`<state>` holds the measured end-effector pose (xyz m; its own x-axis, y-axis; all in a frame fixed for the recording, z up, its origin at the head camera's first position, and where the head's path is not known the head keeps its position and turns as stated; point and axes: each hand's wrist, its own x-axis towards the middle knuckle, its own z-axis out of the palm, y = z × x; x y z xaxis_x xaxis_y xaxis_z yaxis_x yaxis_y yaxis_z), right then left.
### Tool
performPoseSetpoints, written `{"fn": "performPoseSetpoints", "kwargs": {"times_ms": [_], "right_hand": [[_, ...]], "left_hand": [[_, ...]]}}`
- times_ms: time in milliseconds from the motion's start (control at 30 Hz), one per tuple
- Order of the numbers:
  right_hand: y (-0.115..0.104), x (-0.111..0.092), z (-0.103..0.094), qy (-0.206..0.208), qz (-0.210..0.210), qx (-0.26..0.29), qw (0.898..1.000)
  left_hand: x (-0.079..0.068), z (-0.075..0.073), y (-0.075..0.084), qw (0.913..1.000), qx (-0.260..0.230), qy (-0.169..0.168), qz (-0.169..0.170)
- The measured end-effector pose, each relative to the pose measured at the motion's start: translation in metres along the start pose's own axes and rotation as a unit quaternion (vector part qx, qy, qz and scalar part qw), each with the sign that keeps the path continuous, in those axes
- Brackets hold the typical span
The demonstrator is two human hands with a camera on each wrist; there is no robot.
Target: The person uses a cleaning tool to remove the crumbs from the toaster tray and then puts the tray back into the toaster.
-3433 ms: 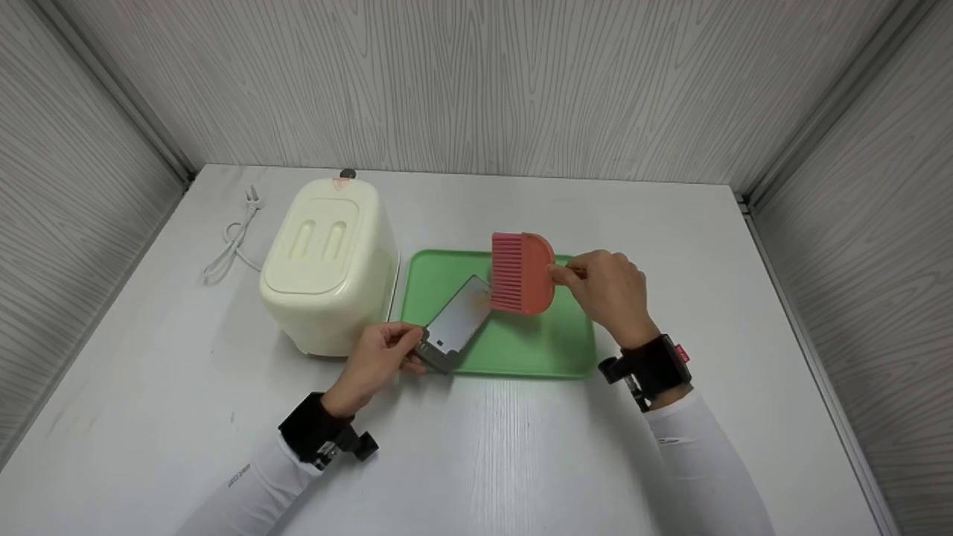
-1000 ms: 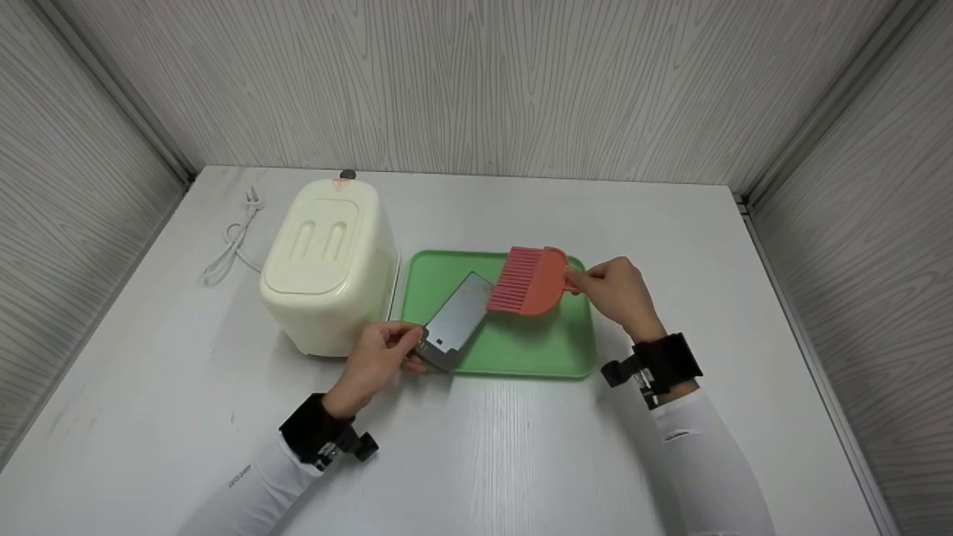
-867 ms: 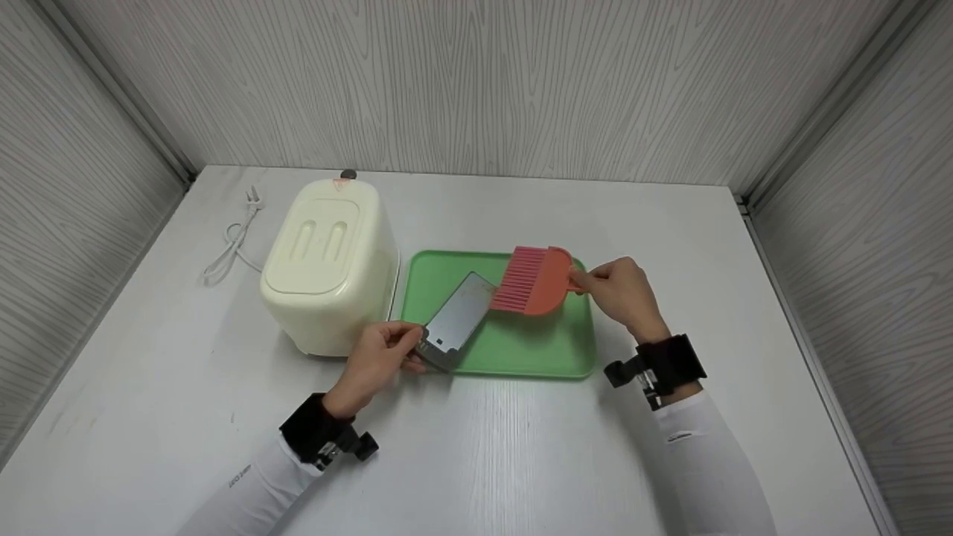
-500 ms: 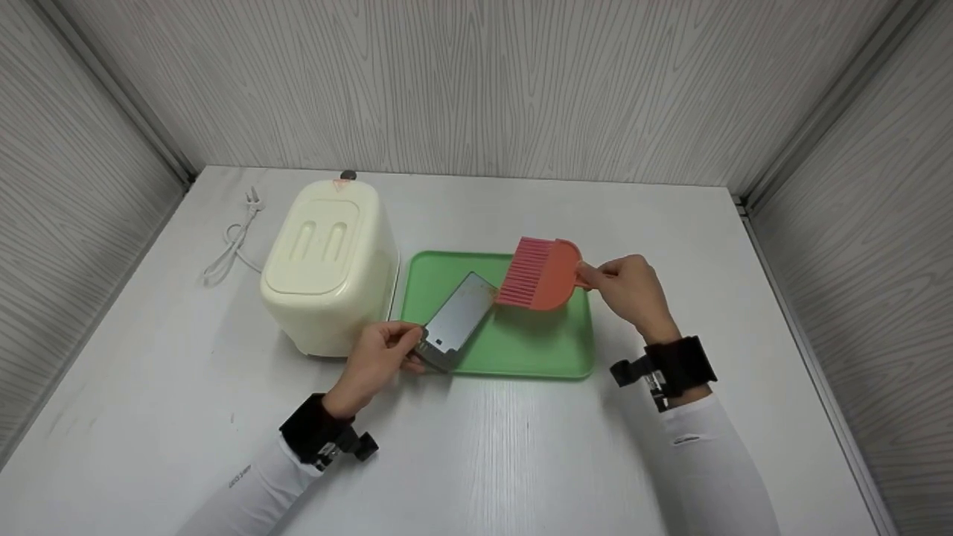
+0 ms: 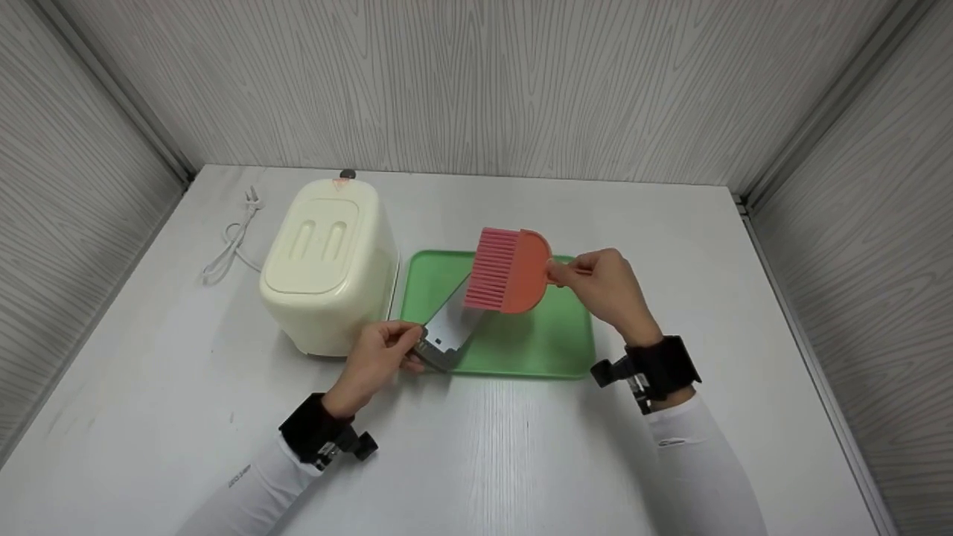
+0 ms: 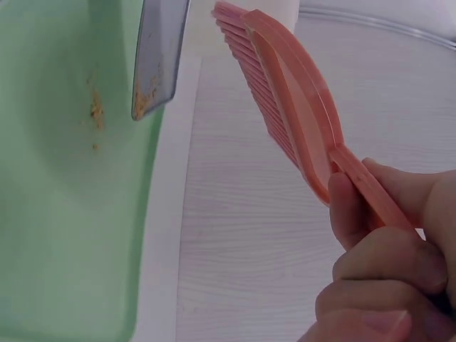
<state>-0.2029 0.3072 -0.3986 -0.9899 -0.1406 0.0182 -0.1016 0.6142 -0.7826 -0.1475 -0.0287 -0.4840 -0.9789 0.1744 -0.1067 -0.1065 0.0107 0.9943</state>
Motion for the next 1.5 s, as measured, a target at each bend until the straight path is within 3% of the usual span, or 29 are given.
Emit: {"fn": "performPoseSetpoints", "kwargs": {"times_ms": [300,633,933,1500], "right_hand": [[-0.009,0.001,0.03,-0.019,0.001,0.069,0.997],[-0.001,0.003,0.052,-0.05,-0.007,0.064,0.997],[0.003,0.002,0.05,-0.071,0.003,0.047,0.996],[0.007,-0.002,0.035,-0.07,-0.007,-0.046,0.996]], "left_hand": [[0.0,0.0,0.0,1.0,0.007,0.002,-0.003],[-0.001,-0.001,0.0,1.0,0.0,-0.002,-0.002],[-0.001,-0.001,0.0,0.9999,-0.003,-0.01,0.0],[-0.001,0.001,0.001,0.9999,0.013,-0.004,-0.006]]}}
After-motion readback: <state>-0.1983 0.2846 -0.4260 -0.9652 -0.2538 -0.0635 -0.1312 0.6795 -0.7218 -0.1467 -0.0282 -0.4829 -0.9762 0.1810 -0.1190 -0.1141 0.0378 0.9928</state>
